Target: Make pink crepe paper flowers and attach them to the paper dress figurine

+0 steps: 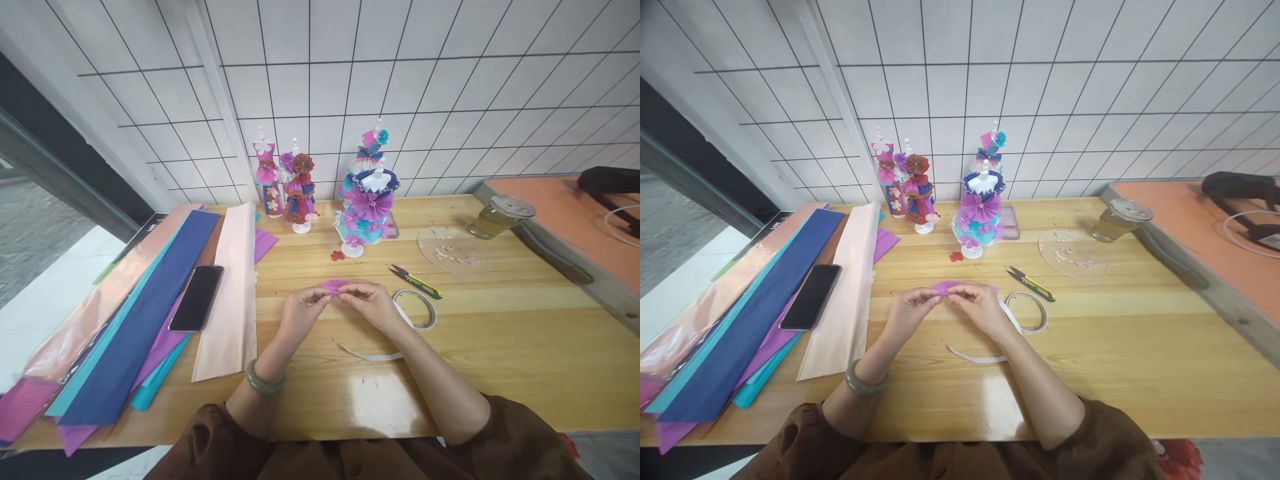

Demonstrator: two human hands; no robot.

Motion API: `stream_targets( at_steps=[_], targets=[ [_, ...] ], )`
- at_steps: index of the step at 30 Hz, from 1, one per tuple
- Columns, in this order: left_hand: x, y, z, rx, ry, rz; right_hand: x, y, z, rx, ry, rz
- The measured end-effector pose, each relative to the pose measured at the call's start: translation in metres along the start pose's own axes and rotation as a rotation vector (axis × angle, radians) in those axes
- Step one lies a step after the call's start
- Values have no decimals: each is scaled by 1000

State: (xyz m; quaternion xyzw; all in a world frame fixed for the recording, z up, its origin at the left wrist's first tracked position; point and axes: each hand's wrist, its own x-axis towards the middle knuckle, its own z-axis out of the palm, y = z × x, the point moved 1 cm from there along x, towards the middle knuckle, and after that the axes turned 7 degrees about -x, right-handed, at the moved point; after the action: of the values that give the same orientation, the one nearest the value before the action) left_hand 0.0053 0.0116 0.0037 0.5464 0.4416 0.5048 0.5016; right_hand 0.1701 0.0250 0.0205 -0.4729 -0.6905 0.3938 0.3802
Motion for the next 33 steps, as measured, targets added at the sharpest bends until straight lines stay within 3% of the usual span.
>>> stream_targets(
  at_steps=[8,16,33],
  targets=[
    [-1,6,-1,56,7,-19,0,2,-2,10,-18,22],
    [-1,9,1,26,-12,-1,1,-1,4,189,-106,82],
    [1,5,2,-146,7,-58,3,0,1,182,-65,132]
  ],
)
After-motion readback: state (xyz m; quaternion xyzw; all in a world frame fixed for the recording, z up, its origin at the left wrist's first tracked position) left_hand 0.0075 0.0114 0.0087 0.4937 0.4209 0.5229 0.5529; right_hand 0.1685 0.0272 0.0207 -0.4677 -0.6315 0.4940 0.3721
